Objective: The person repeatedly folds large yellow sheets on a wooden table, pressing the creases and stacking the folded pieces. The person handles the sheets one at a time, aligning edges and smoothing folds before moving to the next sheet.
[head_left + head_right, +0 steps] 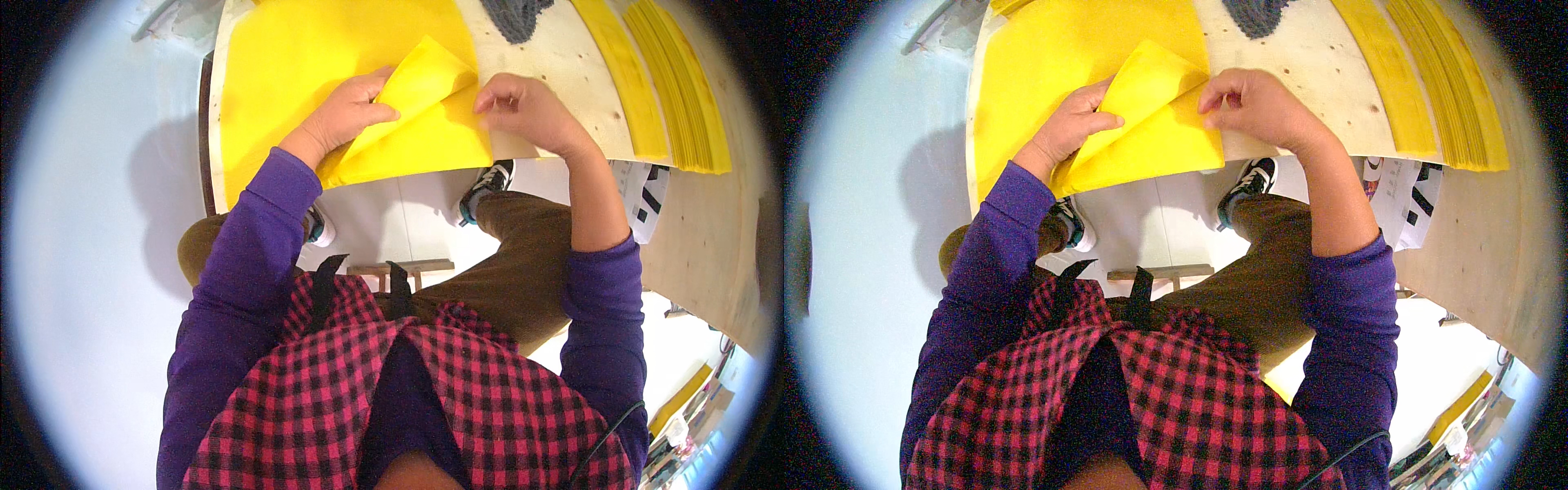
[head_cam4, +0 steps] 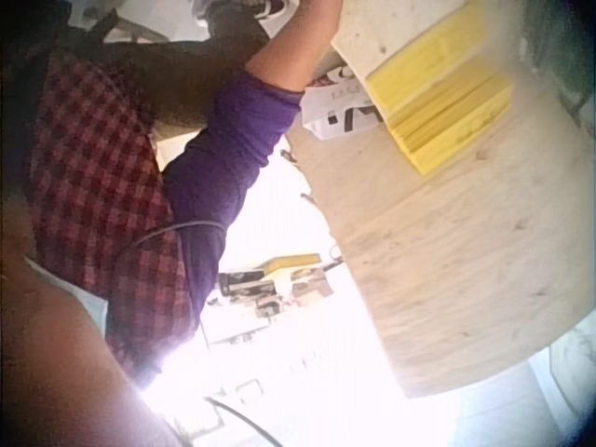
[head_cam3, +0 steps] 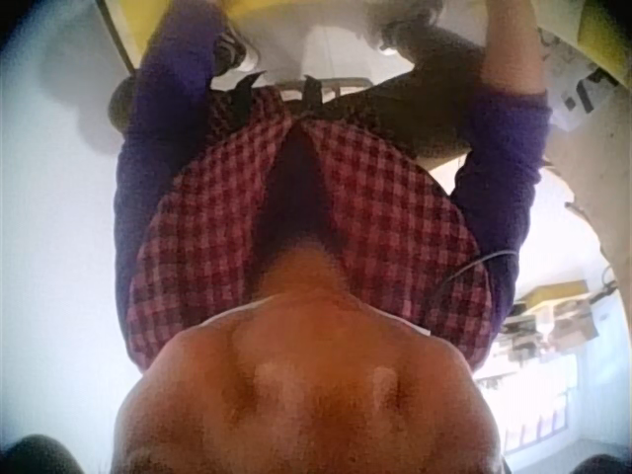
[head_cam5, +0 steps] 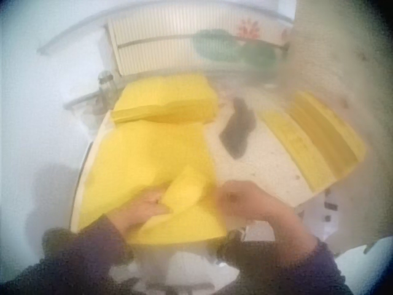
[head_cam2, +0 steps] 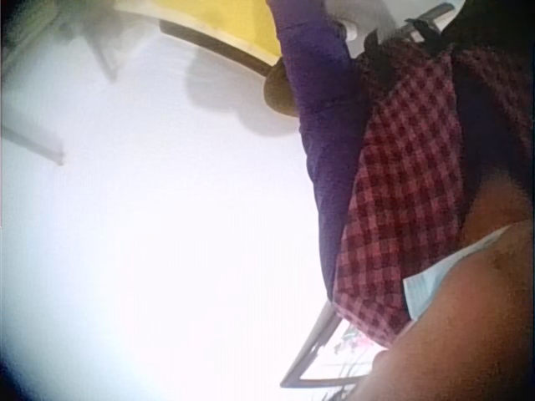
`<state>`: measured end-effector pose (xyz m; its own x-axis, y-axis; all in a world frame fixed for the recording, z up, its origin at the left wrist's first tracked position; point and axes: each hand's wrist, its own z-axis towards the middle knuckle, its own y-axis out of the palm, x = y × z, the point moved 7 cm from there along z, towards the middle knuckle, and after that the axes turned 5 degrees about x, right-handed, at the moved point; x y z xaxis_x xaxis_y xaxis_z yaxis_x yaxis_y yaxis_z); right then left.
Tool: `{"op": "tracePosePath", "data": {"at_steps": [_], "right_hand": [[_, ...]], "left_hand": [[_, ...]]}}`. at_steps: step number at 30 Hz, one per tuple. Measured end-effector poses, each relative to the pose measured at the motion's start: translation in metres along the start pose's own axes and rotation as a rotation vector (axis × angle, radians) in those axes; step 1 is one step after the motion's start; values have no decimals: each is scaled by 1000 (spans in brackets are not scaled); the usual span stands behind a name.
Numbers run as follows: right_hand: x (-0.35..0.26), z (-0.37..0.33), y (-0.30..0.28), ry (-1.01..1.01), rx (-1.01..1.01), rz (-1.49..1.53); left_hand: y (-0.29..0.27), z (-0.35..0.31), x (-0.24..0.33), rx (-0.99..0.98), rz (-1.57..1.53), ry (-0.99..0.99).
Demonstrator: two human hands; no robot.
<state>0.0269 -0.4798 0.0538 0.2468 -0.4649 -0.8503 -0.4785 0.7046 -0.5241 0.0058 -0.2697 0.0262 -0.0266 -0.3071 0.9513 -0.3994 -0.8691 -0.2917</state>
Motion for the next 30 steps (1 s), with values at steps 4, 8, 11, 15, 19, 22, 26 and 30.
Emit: {"op": "tracePosePath", "data": {"at_steps": [4, 8, 11, 15, 19, 22, 26, 30], "right_hand": [[-7, -15, 15, -267, -1, -195], [2, -12, 19, -155, -18, -148], [1, -9, 20, -183, -2, -179], [-3, -7, 19, -196, 13, -182], [-13, -4, 11, -197, 36, -146], [-19, -2, 8, -200, 22, -129], [-22, 1, 7, -190, 20, -153], [-22, 4, 7, -182, 1, -151]], "left_hand": [[0, -2, -2, -3, 22, -19], [-1, -1, 1, 41, 10, 48], [0, 1, -4, 13, 60, 4], [2, 1, -1, -16, 86, 58], [3, 1, 8, -31, 159, 184], [4, 1, 12, -68, 181, 228], [4, -1, 14, -83, 176, 250], [4, -1, 15, -80, 192, 260]]}}
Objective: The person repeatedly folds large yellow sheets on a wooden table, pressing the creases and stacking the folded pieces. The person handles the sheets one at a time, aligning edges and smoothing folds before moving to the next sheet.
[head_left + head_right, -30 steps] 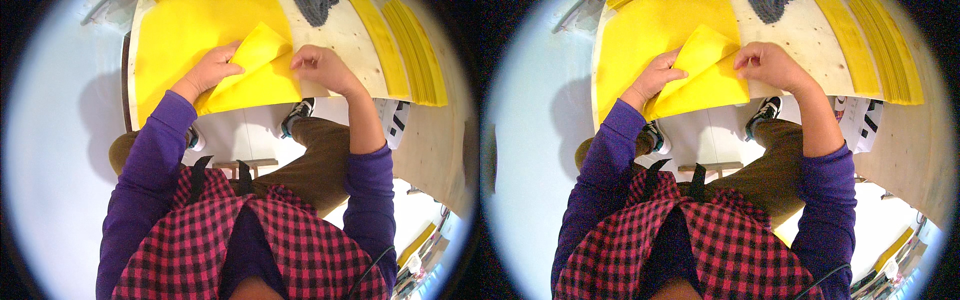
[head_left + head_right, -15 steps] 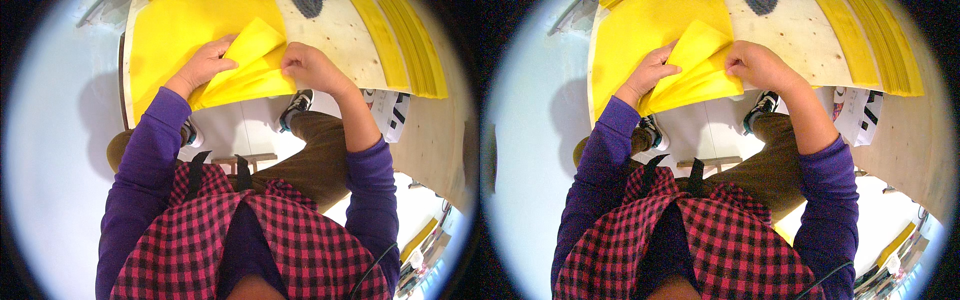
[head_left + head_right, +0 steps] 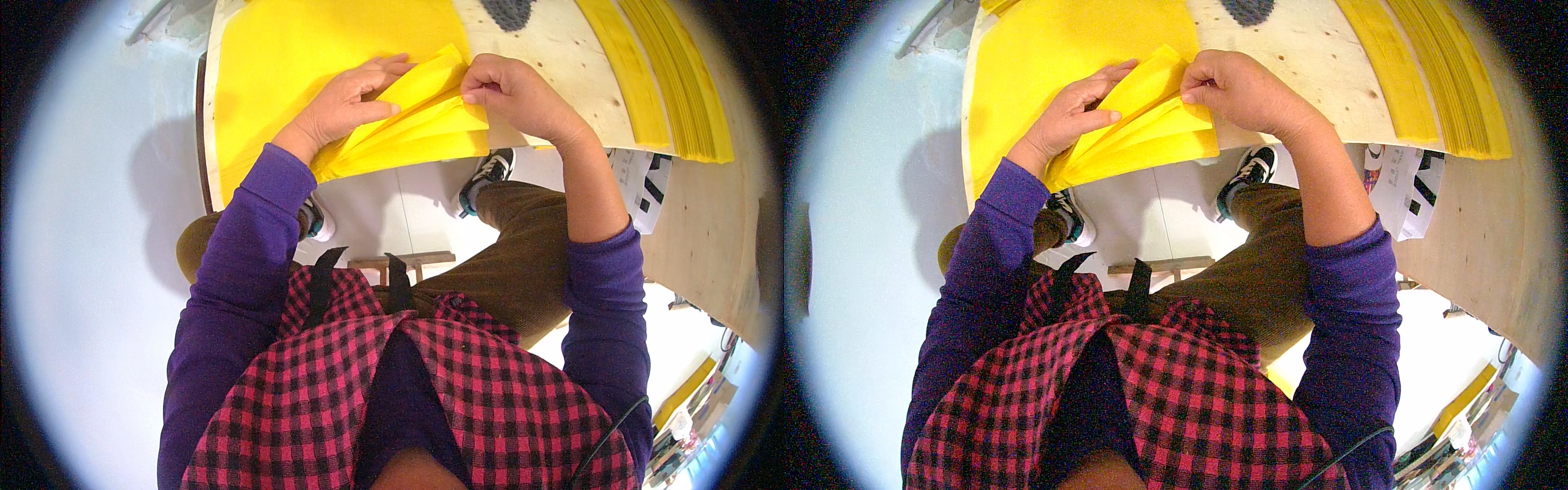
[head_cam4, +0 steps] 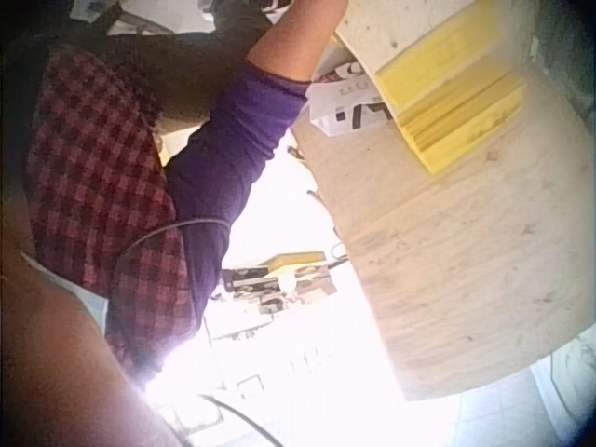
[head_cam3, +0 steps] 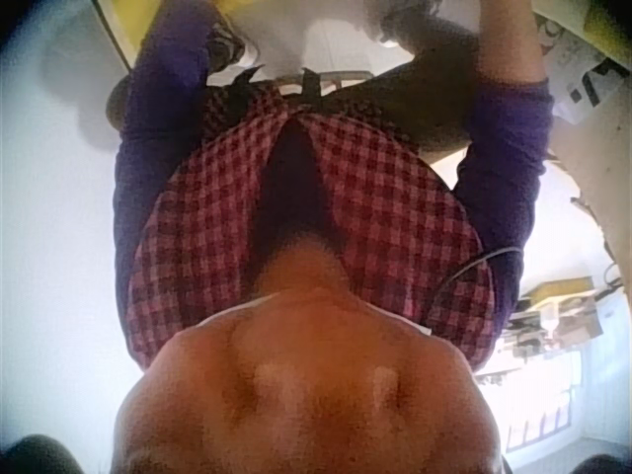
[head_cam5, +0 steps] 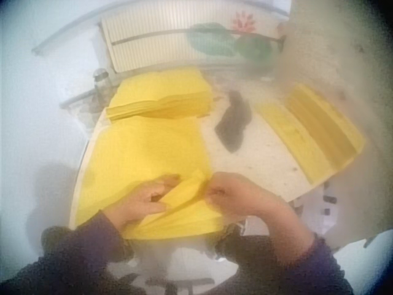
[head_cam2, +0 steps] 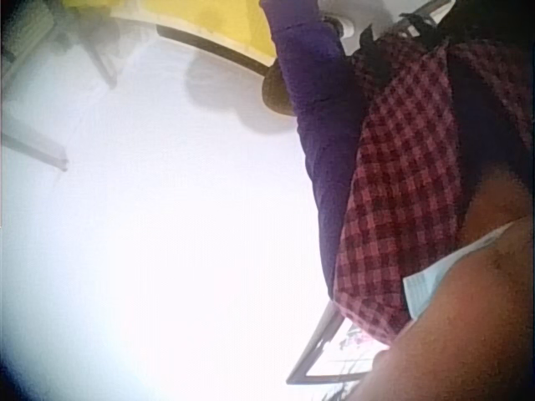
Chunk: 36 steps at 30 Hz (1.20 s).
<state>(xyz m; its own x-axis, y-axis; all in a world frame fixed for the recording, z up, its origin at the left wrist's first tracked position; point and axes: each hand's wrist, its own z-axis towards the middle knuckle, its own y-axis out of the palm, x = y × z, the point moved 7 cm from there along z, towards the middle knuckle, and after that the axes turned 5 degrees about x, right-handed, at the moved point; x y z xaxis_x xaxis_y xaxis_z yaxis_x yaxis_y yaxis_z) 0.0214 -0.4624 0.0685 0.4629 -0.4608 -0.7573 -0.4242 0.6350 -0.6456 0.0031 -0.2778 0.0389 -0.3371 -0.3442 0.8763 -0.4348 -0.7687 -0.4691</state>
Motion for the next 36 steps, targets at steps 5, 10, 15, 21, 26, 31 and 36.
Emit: {"op": "tracePosePath", "data": {"at_steps": [5, 10, 15, 21, 26, 31, 36], "right_hand": [[-1, 3, -2, -2, -8, -35], [-7, 13, -4, -48, 25, -74], [-14, 24, -7, -51, 23, -129], [-17, 29, -6, -17, 36, -128], [-8, 30, -9, 11, 28, -110], [-9, 32, -7, 19, 32, -130], [-11, 16, -31, 28, 178, -44]], "left_hand": [[0, 1, -1, 2, -3, 7], [3, 0, -3, -6, 18, 13], [2, -2, -2, 58, -100, -34], [-9, -9, 20, 243, 103, 30], [-7, -12, 34, 238, 457, -20], [-2, -11, 29, 176, 340, -42], [-8, -14, 7, 177, 241, -162]]}}
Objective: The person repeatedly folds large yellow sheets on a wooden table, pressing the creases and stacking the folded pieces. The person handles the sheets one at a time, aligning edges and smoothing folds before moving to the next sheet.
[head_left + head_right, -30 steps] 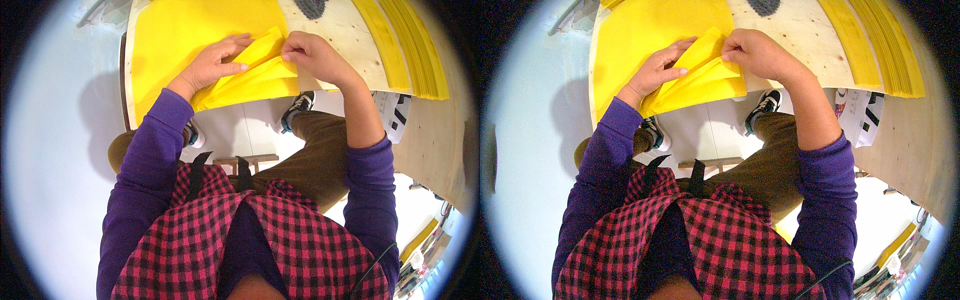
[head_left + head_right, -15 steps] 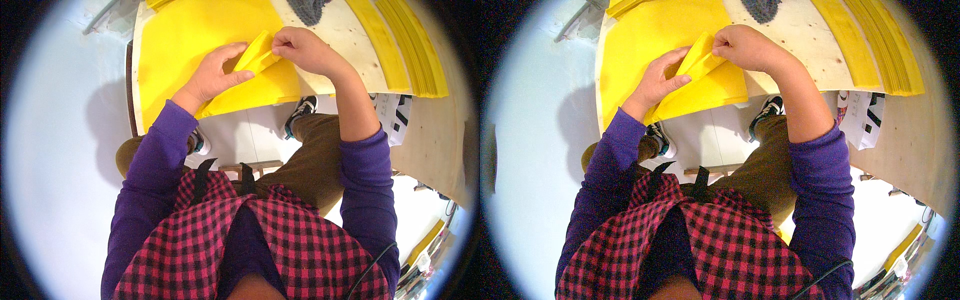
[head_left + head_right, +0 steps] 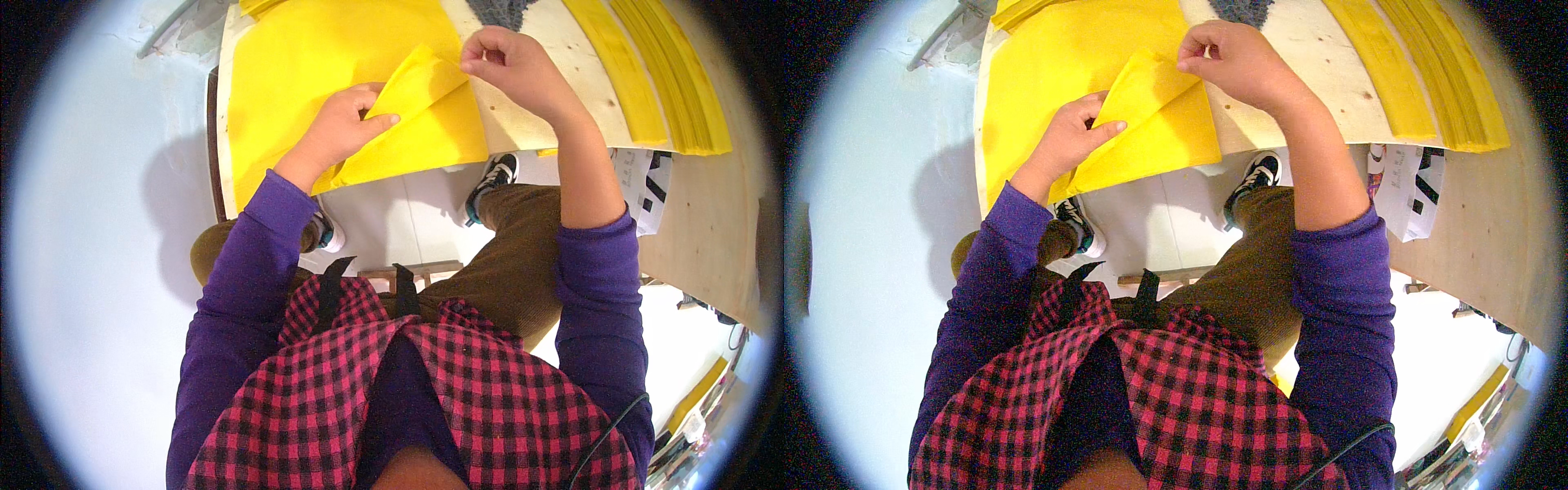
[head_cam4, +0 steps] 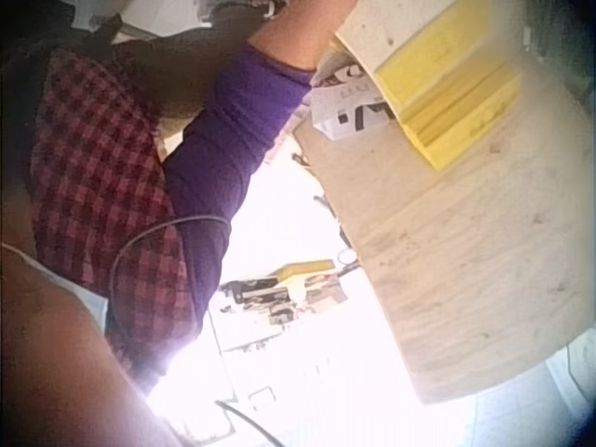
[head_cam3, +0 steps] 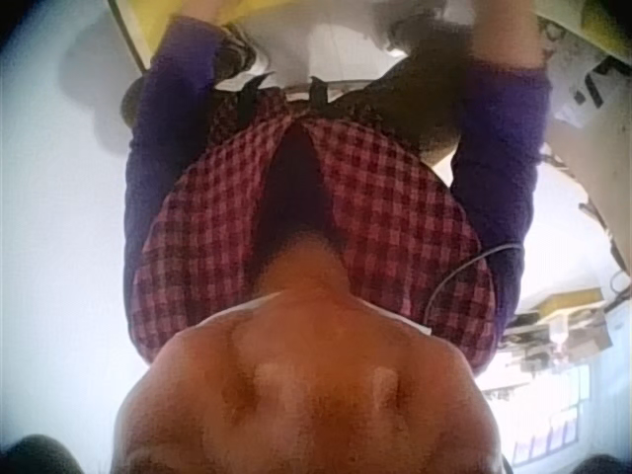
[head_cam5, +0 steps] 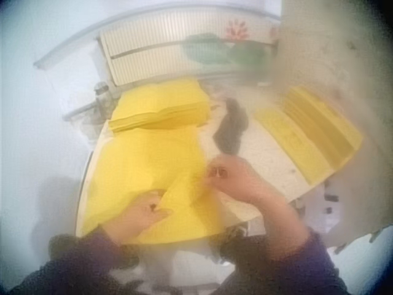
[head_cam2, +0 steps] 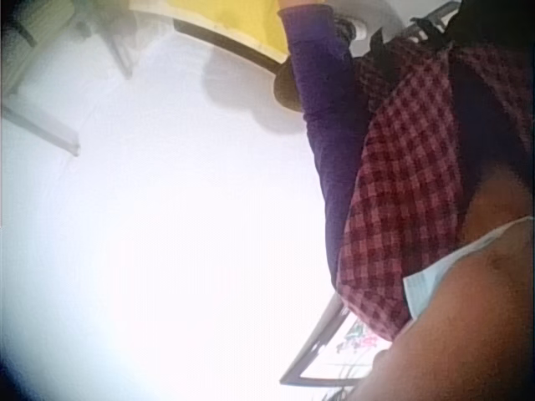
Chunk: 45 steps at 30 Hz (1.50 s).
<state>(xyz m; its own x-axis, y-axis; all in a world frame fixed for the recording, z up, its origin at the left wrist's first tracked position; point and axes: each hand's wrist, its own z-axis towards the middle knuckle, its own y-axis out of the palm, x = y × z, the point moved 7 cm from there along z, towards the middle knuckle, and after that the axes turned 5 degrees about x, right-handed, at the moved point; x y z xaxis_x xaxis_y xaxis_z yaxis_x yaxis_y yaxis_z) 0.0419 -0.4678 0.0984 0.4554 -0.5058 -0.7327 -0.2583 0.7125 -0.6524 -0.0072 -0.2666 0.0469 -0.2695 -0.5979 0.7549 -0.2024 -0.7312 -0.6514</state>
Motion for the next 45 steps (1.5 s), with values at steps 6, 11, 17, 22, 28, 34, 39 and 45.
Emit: {"op": "tracePosePath", "data": {"at_steps": [6, 11, 17, 22, 28, 34, 39, 45], "right_hand": [[10, -27, 25, -130, -237, 26], [25, -38, 41, -30, -265, 68], [23, -37, 41, -130, -258, -81], [22, -35, 42, -123, -258, -91], [18, -30, 36, -108, -246, -86], [16, -35, 38, -78, -329, -36], [58, -17, -15, 258, 108, -58], [95, 17, -41, 170, 486, -304]], "left_hand": [[3, -1, -18, -43, -2, -72], [7, 1, -24, -36, -5, -26], [2, 0, -11, 70, -7, 133], [4, -2, -13, -41, 40, -18], [3, -2, -8, -27, 6, -5], [4, -1, -8, -7, -5, 39], [4, 2, -6, -26, 54, 60], [3, -1, 3, -20, -16, 88]]}}
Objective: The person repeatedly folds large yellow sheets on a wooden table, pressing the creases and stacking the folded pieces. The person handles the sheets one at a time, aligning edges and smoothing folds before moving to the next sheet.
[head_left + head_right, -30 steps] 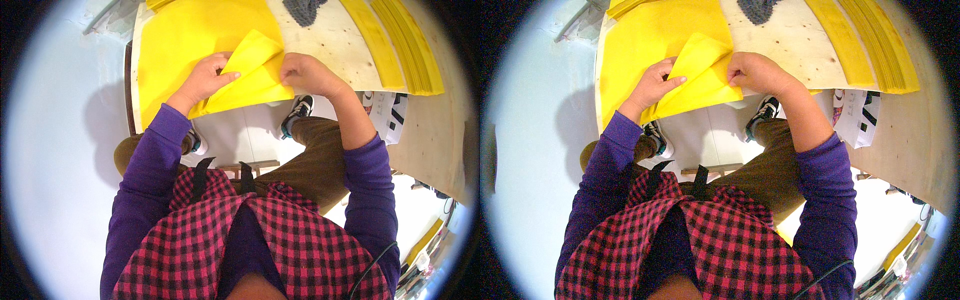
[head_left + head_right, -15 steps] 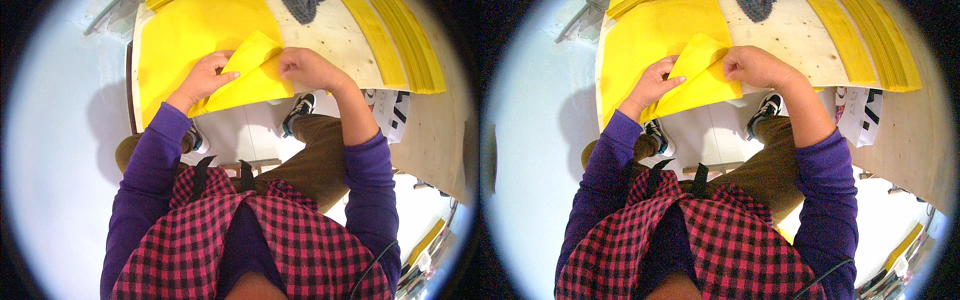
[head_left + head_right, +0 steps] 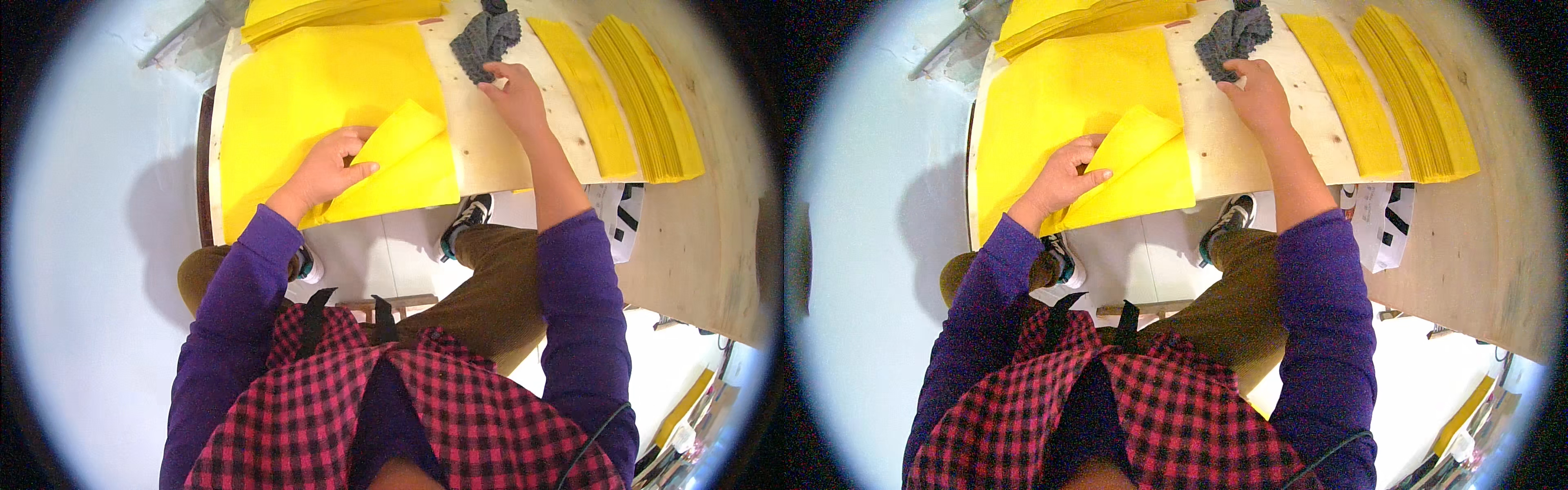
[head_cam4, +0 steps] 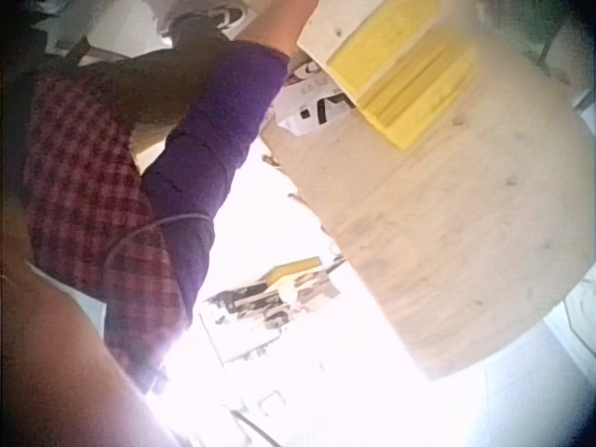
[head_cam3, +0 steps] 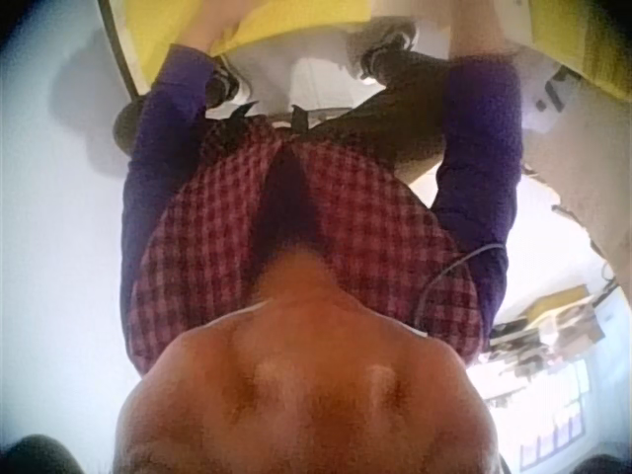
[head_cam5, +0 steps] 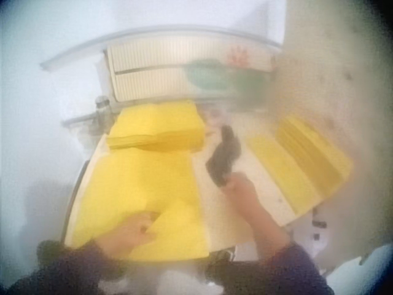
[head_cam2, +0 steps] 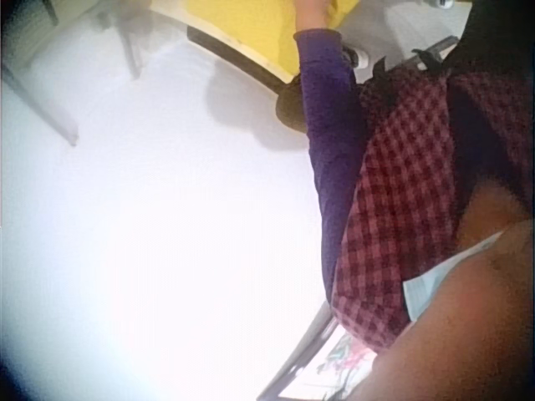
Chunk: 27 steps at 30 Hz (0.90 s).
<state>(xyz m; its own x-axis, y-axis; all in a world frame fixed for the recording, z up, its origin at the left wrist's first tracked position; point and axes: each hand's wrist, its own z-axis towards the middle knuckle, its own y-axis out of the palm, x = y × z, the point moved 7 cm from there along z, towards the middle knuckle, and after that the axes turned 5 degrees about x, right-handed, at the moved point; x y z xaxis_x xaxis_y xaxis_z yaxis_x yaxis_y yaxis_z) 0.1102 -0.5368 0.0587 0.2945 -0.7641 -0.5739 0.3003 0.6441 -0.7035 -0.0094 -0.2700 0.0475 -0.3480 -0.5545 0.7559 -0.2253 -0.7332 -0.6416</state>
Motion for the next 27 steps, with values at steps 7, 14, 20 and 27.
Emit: {"op": "tracePosePath", "data": {"at_steps": [7, 14, 20, 27], "right_hand": [[25, 26, 26, 100, -43, -137], [21, 24, 23, 56, -5, -273], [-18, -10, 8, -39, -401, 315], [-67, -92, 14, -108, -796, 307]], "left_hand": [[-1, -2, -2, 5, -26, 16], [1, -1, -9, -16, 25, 1], [1, -2, -10, 11, 13, 4], [1, -6, -12, 19, -46, -11]]}}
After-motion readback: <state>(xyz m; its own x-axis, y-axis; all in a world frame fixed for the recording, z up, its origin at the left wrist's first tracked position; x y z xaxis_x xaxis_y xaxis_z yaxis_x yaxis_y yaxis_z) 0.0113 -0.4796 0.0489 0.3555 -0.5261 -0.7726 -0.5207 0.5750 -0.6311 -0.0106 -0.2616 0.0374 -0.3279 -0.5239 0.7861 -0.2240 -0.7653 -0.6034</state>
